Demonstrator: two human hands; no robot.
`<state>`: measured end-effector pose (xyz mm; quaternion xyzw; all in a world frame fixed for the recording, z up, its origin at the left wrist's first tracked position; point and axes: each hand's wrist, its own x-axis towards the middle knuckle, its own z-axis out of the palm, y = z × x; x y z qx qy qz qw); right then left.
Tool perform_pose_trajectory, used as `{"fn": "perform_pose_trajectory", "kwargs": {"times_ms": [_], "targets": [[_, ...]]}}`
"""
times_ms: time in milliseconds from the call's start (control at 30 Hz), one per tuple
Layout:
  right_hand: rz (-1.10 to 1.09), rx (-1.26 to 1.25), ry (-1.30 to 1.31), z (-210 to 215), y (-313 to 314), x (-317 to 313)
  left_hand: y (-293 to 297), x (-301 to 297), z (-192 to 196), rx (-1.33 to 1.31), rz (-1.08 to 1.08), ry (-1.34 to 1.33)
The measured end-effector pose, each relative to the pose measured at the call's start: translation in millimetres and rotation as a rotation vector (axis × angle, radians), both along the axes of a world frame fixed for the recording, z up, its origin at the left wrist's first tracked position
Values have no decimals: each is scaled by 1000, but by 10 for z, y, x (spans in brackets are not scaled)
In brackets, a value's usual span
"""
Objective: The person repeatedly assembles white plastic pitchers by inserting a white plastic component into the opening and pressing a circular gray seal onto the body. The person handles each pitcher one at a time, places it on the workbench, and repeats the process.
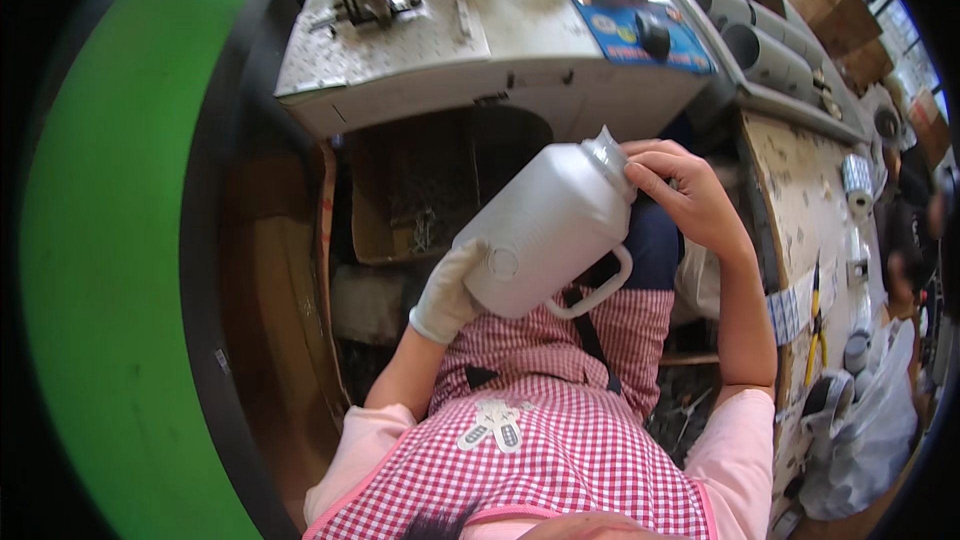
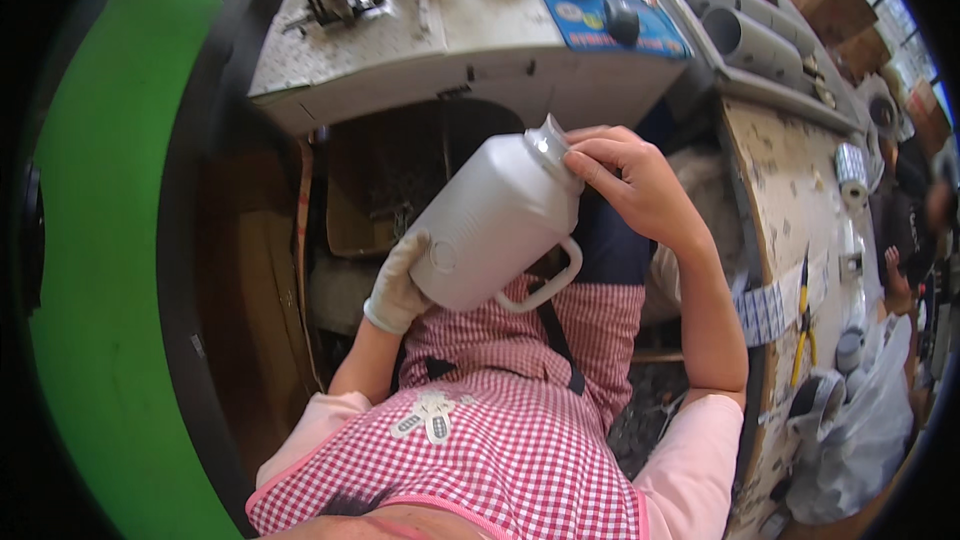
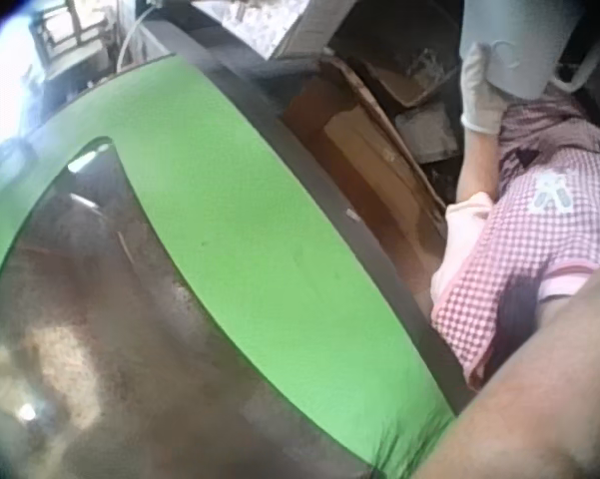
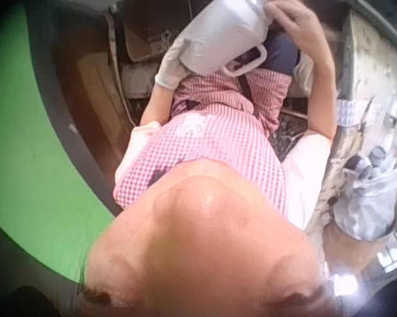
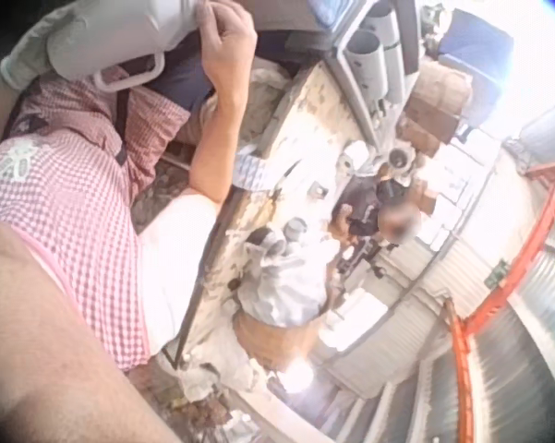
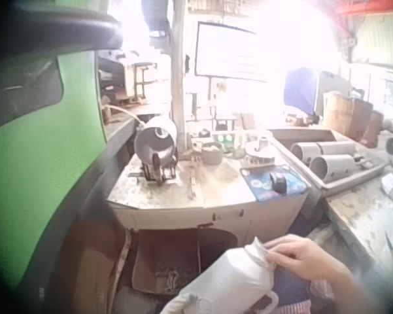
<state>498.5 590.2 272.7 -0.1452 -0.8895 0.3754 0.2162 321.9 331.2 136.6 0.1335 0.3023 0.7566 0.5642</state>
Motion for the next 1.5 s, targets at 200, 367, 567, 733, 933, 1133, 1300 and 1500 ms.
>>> {"fn": "perform_pose_trajectory", "kwargs": {"times_ms": [200,367,567,733,933,1133,1300,1500], "targets": [[30,116,150,604,509,-1804,-226,-141,-121,23,-141,-43],[-272,492,-160,724,685,-3863,-309,23,-87,-96,-100,-93],[-126,668,-61,778,937,-4315,-273,11,-100,-149,-165,-107],[-94,611,-79,657,1045,-4325,-62,19,-33,-188,-219,-76],[-30,54,131,450,1151,-4733,-110,63,4,-201,-201,-61],[-98,425,177,648,966,-4420,-181,111,-45,-207,-175,-68],[-113,560,-6,863,644,-3434,-298,154,-146,-272,-75,-34],[-169,106,-1,394,969,-1080,-614,37,-441,-203,157,-38]]}}
